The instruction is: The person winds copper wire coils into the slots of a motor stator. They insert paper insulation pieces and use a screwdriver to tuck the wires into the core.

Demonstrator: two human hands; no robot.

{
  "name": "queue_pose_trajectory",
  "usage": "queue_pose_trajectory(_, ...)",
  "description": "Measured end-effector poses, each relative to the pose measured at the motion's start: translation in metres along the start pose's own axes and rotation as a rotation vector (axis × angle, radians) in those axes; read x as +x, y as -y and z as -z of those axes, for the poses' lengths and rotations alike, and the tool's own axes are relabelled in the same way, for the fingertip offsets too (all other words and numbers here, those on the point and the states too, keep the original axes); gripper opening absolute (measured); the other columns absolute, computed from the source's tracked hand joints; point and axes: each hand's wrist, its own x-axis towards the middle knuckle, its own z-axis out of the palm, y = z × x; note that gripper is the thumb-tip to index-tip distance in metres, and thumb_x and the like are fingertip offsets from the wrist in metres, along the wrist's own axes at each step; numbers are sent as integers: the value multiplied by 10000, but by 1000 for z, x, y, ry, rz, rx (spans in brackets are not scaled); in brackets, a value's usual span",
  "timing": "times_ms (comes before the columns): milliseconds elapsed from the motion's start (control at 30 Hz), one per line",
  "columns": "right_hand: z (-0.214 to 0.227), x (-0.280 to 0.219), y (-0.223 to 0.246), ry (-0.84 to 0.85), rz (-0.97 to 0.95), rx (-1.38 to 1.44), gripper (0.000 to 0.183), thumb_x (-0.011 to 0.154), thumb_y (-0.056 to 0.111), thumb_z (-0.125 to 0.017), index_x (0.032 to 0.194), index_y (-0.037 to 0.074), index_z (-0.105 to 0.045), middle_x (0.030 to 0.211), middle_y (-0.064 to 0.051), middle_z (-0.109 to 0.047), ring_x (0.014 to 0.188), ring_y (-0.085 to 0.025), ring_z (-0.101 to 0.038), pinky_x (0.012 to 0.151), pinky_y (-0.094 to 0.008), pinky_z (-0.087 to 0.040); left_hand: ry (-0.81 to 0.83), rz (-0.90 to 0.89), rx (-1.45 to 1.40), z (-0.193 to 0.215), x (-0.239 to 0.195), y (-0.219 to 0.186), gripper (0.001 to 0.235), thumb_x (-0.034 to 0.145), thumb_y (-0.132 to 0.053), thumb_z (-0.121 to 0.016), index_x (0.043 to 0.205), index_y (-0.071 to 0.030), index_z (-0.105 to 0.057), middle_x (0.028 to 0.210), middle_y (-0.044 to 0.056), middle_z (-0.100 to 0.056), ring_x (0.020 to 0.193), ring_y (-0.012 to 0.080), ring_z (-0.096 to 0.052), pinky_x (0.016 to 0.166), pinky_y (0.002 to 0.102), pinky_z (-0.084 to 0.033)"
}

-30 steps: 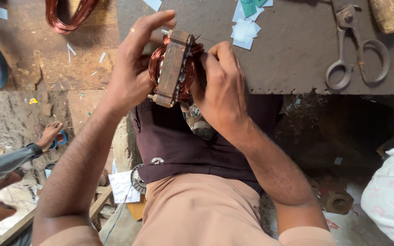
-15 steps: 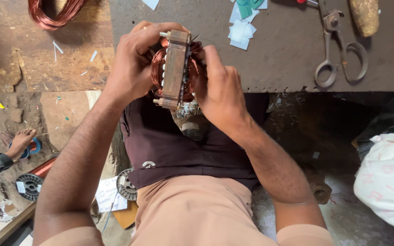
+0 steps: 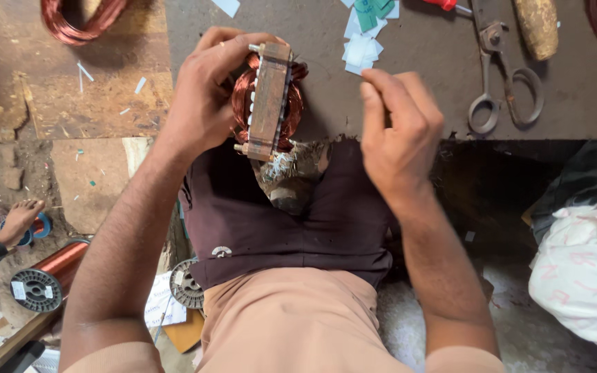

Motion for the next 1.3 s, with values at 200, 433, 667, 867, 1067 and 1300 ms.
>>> queue_pose_trajectory(200, 18, -5, -13, 240, 173, -222, 462, 856, 303, -882, 1209, 21, -784, 995, -109, -541, 921, -296, -491, 766, -420, -452, -235, -2, -70, -5, -17, -11, 604, 1035, -57, -800, 1538, -101, -469, 1430, 119, -643, 1280, 217, -637, 1032, 355, -575)
queue_pose_trajectory(433, 26, -27, -17, 170, 345, 30, 197, 878, 116, -878, 1023, 103, -746, 1087, -52, -735, 1006, -252, -654, 857, -402, -503, -656, 10, -204, -27, -100, -65, 178, 1071, 7, -722, 1096, -87, -572, 863, -41, -575, 689, 46, -511, 584, 259, -396)
queue_pose_trajectory(667, 40, -47, 31, 322, 63, 665, 242, 859, -66, -824, 1053, -7, -692, 959, -121, -743, 873, -210, -751, 763, -297, -602, -91, 136, -220, -31, -74, -123, 283, 929, 5, -763, 1205, 10, -700, 1073, 155, -739, 937, 184, -741, 781, 257, -603)
queue_pose_trajectory(867, 42, -44, 42, 271, 128, 618, 268, 821, -47, -856, 1043, -14, -708, 940, -128, -737, 854, -220, -747, 729, -305, -598, 7, 382, -581, -26, -72, -118, 176, 953, -5, -747, 1129, -14, -739, 1011, 106, -762, 887, 162, -760, 767, 246, -626)
queue_pose_trajectory(1067, 40, -48, 47, 264, 38, 668, 185, 846, -56, -824, 991, -3, -722, 900, -131, -755, 826, -213, -773, 718, -295, -625, -29, 119, -304, -24, -68, -119, 115, 960, -17, -758, 1065, -22, -712, 970, 99, -746, 850, 204, -750, 740, 303, -588)
queue_pose_trajectory(1300, 28, -41, 45, 138, -41, 820, 140, 862, -96, -716, 982, -25, -730, 888, -126, -744, 747, -160, -706, 606, -222, -563, -203, -186, 74, 0, -71, -101, 85, 971, 7, -673, 1027, -55, -656, 919, 89, -707, 853, 261, -702, 743, 402, -566)
